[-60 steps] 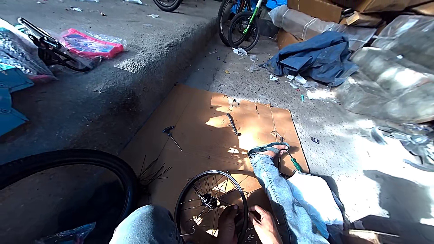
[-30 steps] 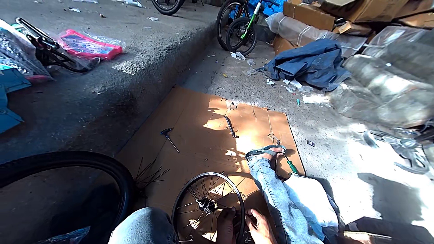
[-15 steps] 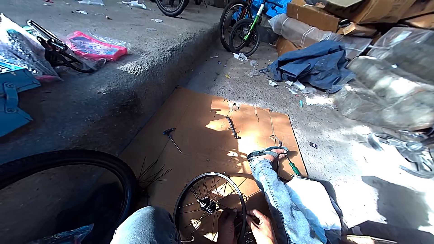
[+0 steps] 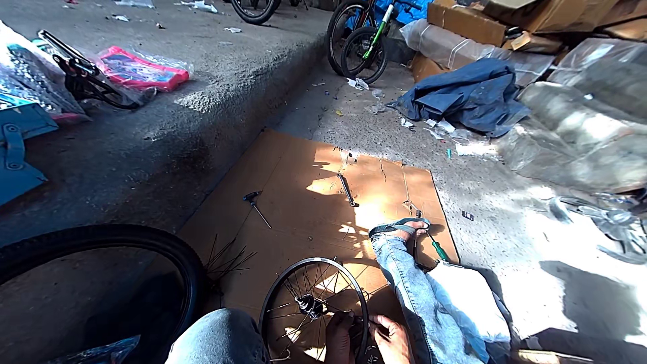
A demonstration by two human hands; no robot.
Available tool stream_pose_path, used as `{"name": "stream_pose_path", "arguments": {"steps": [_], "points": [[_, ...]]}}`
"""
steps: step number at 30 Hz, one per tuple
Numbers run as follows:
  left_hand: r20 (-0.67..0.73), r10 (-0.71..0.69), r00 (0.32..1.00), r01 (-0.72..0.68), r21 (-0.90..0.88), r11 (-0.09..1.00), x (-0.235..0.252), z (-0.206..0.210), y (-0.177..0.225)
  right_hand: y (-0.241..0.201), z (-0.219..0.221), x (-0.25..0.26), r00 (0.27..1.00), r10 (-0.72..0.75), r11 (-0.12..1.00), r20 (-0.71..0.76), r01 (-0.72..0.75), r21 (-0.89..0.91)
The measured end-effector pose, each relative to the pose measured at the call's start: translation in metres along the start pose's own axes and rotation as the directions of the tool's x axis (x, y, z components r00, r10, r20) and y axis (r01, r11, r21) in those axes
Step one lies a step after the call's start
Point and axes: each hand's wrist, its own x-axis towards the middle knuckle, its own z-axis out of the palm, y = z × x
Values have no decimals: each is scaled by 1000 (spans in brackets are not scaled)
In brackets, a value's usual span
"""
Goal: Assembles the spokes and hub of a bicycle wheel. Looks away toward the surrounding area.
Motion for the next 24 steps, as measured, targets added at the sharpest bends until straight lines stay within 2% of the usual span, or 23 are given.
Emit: {"name": "stream_pose_path", "arguments": {"steps": [10,16,24], "points": [[0,6,1000,-6,43,999,3,-3,-3,-3,0,-1,998,49,997,32,-51,50],[5,8,1000,-8,56,998,1,-3,1,-3,0,-1,999,25,998,39,-28,55],[15,13,1000,-15,92,996,-2,-3,0,-3,-3,-1,992,83,988,92,-94,119]]}}
